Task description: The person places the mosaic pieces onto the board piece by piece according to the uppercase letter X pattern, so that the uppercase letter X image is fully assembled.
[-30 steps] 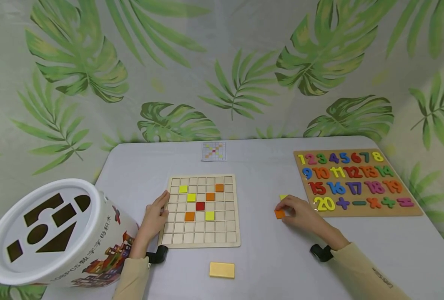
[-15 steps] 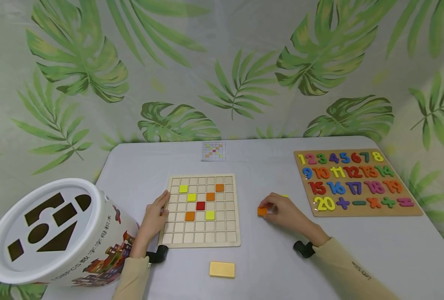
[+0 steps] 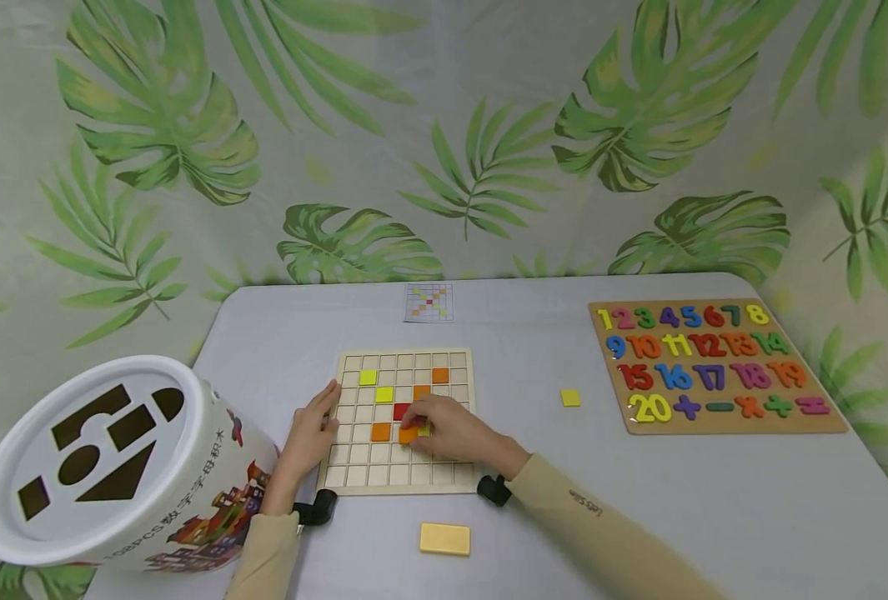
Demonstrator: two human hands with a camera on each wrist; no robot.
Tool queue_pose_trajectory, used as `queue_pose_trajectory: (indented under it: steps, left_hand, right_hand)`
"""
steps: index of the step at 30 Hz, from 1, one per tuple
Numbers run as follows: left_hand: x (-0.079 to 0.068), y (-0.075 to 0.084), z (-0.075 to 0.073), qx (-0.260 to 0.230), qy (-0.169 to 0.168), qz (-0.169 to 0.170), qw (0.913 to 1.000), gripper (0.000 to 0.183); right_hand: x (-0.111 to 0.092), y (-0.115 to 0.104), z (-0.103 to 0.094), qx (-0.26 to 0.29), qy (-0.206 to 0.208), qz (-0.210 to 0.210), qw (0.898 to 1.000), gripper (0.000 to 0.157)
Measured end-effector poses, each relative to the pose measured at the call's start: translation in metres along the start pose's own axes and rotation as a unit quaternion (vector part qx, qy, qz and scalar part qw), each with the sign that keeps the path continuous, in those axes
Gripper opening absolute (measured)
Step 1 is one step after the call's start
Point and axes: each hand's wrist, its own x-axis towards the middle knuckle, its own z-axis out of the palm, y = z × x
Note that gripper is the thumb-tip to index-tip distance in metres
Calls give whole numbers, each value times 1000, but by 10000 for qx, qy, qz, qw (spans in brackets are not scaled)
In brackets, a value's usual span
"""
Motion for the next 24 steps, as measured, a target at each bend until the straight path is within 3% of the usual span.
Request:
queue_pose_trajectory:
  steps: [9,16,24]
  left_hand:
    - [-1,2,-2,111,-80,-90,9999,52]
    - [1,0,-2,256,-69,-60,9996,52]
    - [1,0,-2,257,-94,-65,9996,53]
  right_hand:
    - [41,-26,29,-605,-500,-379,9962,14]
    - [54,-36,38,-1257,-760,-422,9883,14]
    - [58,-38,46,-1774,-774,-483,9799,16]
